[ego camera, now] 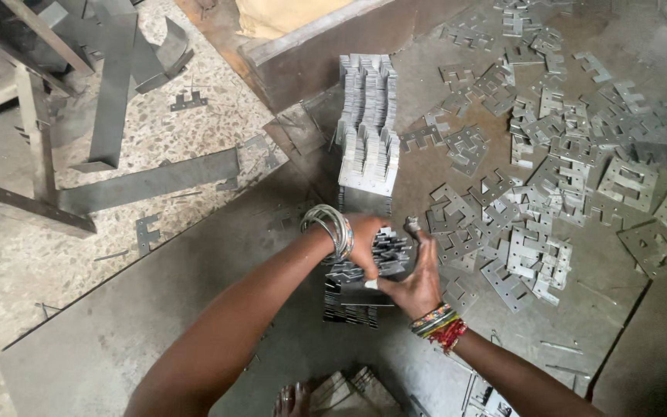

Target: The person sits on the floor and repeatedly picks up small metal brackets from a pile, aligns them, and stacks them into a neat pile. They occasionally use a metal rod to sweep and gather scattered brackets before continuing to stack them.

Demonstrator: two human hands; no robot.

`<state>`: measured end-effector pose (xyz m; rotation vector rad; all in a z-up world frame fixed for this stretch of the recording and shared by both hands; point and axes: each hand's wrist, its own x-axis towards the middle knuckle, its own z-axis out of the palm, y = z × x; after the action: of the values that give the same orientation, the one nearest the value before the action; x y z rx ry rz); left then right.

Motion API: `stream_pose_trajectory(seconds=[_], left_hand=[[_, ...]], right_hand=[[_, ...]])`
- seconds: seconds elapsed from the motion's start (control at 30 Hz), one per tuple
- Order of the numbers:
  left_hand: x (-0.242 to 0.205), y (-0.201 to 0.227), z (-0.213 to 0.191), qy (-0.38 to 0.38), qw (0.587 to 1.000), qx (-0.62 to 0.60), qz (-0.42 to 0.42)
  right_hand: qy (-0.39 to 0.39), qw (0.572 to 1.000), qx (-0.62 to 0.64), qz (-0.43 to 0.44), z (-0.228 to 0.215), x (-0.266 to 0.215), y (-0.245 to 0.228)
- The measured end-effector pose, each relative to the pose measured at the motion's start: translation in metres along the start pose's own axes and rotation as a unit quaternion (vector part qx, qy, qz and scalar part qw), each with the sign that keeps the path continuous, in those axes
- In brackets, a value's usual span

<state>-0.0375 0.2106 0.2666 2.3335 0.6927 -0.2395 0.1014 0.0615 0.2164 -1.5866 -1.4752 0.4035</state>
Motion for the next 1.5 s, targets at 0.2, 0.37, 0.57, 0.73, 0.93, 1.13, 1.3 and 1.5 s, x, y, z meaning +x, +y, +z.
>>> stream_pose_trajectory(seconds=[0.2,0.37,0.57,0.73,0.93,1.13,1.3,1.5], left_hand=[[0.020,-0.009,0.017,-0.121,0.988,0.073,-0.063],[0.032,-0.001,0.006,-0.189,0.974,0.111,-0.059],[0.018,-0.040,-0.005,-0.142,0.987,-0.028,-0.072],[-0.029,-0.076,0.010,0.144,0.948,-0.277,-0.059],[-0.049,-0.032,0.094,0.445,0.796,-0.408,-0.050],[-0.048,-0.011,0.107,0.470,0.804,-0.364,0.023],[-0.044,-0.003,0.104,0.506,0.772,-0.386,-0.005],[-0.011,-0.022,0.091,0.519,0.710,-0.472,-0.065]], right_hand=[[-0.130,0.991,0.027,-0.002,0.007,-0.002,0.047],[-0.169,0.985,0.035,-0.021,0.012,-0.004,0.059],[-0.189,0.980,-0.056,0.027,0.011,0.007,0.050],[-0.176,0.982,-0.070,0.014,0.012,0.014,0.053],[-0.212,0.977,0.008,-0.014,0.018,0.009,0.062],[-0.148,0.967,0.101,-0.181,0.013,0.005,0.070],[-0.208,0.978,0.013,-0.011,0.020,0.003,0.069],[-0.225,0.970,-0.071,-0.061,0.016,0.017,0.061]])
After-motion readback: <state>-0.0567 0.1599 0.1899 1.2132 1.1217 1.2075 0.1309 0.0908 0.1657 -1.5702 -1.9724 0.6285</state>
